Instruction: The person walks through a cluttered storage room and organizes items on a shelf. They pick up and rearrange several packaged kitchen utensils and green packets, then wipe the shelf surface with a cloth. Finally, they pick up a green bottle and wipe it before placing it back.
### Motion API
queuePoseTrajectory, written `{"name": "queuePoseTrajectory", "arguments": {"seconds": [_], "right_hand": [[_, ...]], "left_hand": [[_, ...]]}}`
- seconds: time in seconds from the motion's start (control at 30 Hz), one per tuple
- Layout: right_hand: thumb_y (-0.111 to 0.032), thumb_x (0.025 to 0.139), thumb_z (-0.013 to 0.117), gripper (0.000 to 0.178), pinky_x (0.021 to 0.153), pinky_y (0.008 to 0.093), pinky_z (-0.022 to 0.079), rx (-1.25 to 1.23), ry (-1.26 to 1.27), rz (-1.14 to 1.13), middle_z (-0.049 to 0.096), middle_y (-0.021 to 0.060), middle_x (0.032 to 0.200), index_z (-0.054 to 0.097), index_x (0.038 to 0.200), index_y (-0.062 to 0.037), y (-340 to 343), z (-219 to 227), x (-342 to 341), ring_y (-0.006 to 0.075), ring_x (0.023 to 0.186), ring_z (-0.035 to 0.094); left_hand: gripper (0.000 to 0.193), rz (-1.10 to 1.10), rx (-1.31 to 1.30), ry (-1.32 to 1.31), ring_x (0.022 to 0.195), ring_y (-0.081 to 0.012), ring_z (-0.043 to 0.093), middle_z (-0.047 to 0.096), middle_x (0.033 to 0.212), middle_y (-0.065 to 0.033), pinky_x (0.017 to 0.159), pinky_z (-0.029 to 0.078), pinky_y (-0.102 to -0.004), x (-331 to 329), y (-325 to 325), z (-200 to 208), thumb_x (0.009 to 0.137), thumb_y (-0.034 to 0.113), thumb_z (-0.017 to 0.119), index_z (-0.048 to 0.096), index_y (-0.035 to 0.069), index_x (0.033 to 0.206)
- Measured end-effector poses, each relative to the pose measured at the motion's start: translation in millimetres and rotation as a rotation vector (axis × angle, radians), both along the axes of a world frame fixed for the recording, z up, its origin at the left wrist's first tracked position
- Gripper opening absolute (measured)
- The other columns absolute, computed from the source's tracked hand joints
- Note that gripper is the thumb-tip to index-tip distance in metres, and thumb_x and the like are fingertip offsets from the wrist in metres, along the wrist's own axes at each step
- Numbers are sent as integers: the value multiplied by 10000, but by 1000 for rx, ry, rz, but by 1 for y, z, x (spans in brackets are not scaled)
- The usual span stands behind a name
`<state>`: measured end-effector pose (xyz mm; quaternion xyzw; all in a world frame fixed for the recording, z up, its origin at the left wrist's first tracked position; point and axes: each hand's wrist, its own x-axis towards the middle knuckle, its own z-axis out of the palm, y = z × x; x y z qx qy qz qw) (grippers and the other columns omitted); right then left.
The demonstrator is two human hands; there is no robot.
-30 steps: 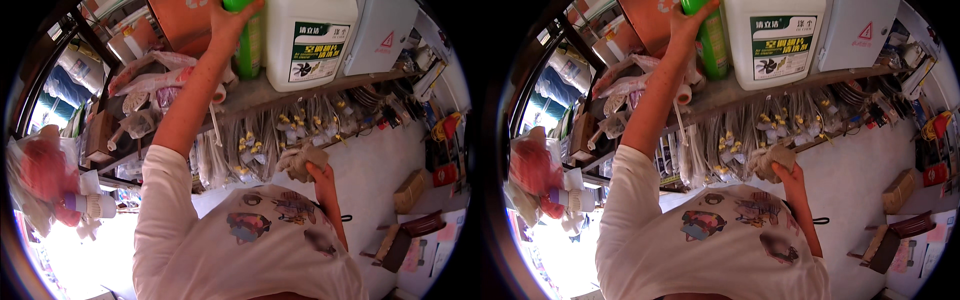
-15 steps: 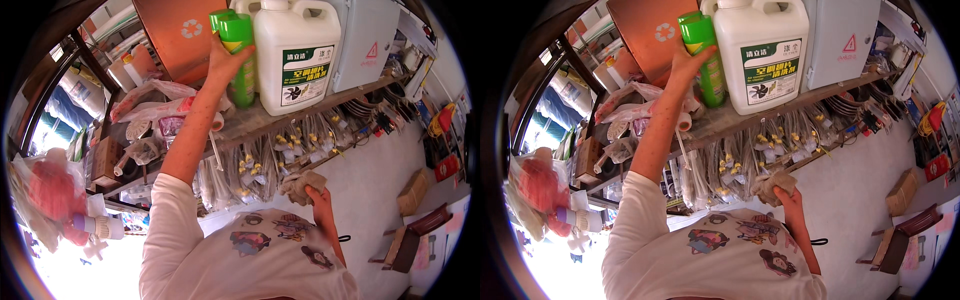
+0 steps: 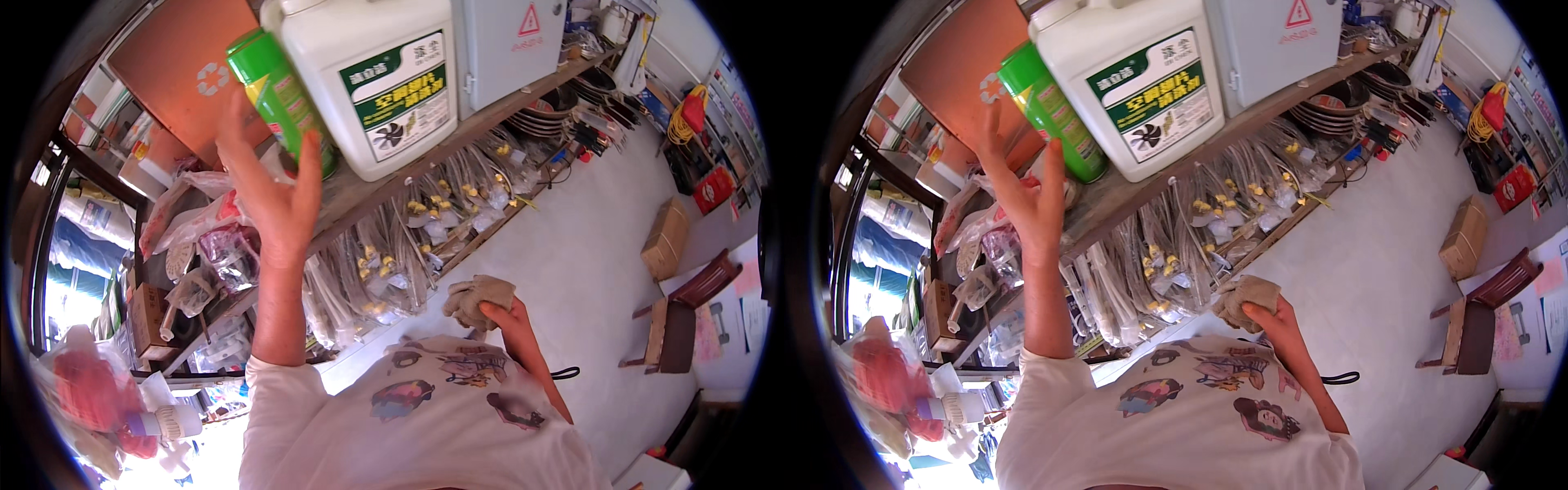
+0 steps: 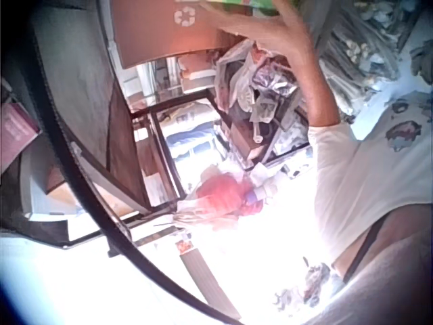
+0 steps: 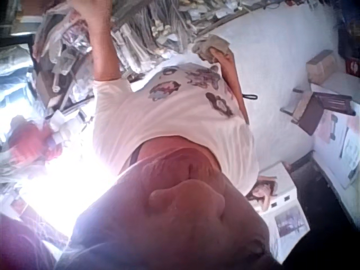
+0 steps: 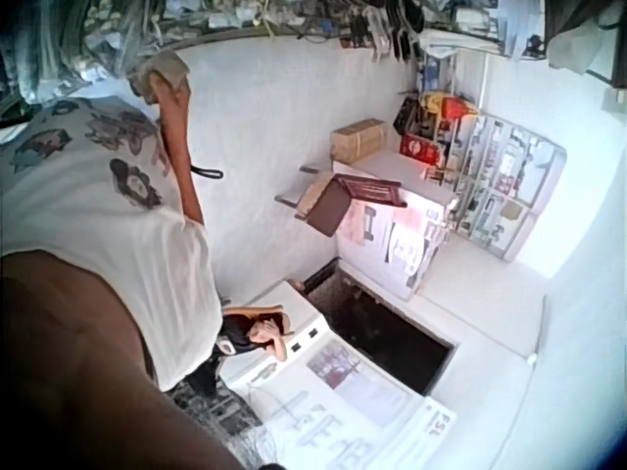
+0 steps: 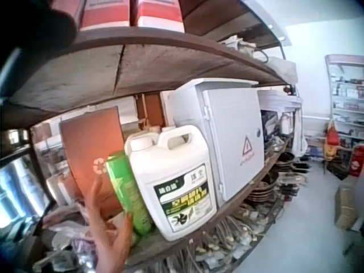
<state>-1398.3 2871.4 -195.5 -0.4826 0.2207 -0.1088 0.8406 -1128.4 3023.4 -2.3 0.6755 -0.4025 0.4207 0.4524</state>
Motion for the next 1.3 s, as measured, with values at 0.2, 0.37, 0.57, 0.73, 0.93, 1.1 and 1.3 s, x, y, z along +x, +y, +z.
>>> {"name": "queuePoseTrajectory", "arguments": {"seconds": [0.2, 0.37, 0.57, 0.73, 0.93, 1.1, 1.3], "right_hand": [[-157, 860, 645, 510, 933, 290, 435, -79, 12, 65, 603, 69, 1162, 468, 1305, 17, -45, 0, -21, 153, 1059, 565], [-170, 872, 635, 531, 971, 300, 410, -134, -64, 137, 578, 72, 1211, 446, 1343, -13, -86, 15, -47, 152, 1107, 533], [-190, 891, 607, 496, 987, 302, 390, -140, -93, 91, 559, 56, 1240, 463, 1339, -34, -136, 11, -92, 140, 1130, 509], [-205, 897, 599, 482, 984, 292, 384, -126, -97, -4, 563, 46, 1233, 472, 1331, -38, -163, 3, -119, 135, 1118, 511], [-208, 904, 592, 477, 979, 291, 387, -85, -67, -102, 570, 46, 1212, 469, 1333, -37, -195, -6, -132, 136, 1117, 511], [-210, 901, 602, 506, 978, 294, 392, -91, 4, -223, 560, 59, 1224, 447, 1349, -33, -233, -12, -135, 145, 1117, 514], [-183, 880, 627, 529, 937, 296, 426, -113, 107, -396, 540, 60, 1239, 441, 1355, -44, -304, -3, -129, 157, 1104, 535]], "left_hand": [[631, -104, 163, -117, 1207, -381, 455, 479, 1300, -229, 1027, 345, -450, -49, -60, -40, 704, 8, 696, 448, -4, 1284], [574, -655, 414, 462, 1193, -315, 486, 517, 1277, -170, 1011, 371, -389, -118, -116, -111, 755, 102, 728, 496, 37, 1276], [503, -1045, 566, 969, 1201, -257, 483, 531, 1271, -125, 1033, 348, -360, -178, -173, -180, 843, 180, 685, 497, 53, 1291], [416, -1170, 728, 1170, 1109, -165, 540, 604, 1158, -65, 987, 397, -332, -198, -213, -186, 887, 121, 614, 505, 59, 1283], [287, -1195, 874, 1153, 978, -142, 564, 632, 1027, -66, 897, 429, -285, -206, -263, -188, 856, 95, 622, 591, 16, 1129], [193, -1181, 909, 1031, 865, -138, 585, 632, 908, -78, 793, 450, -276, -202, -319, -201, 842, 89, 634, 626, -15, 1004], [142, -1189, 738, 1057, 795, -108, 558, 618, 848, -41, 725, 439, -254, -190, -399, -205, 863, 92, 645, 633, -7, 964]]}}
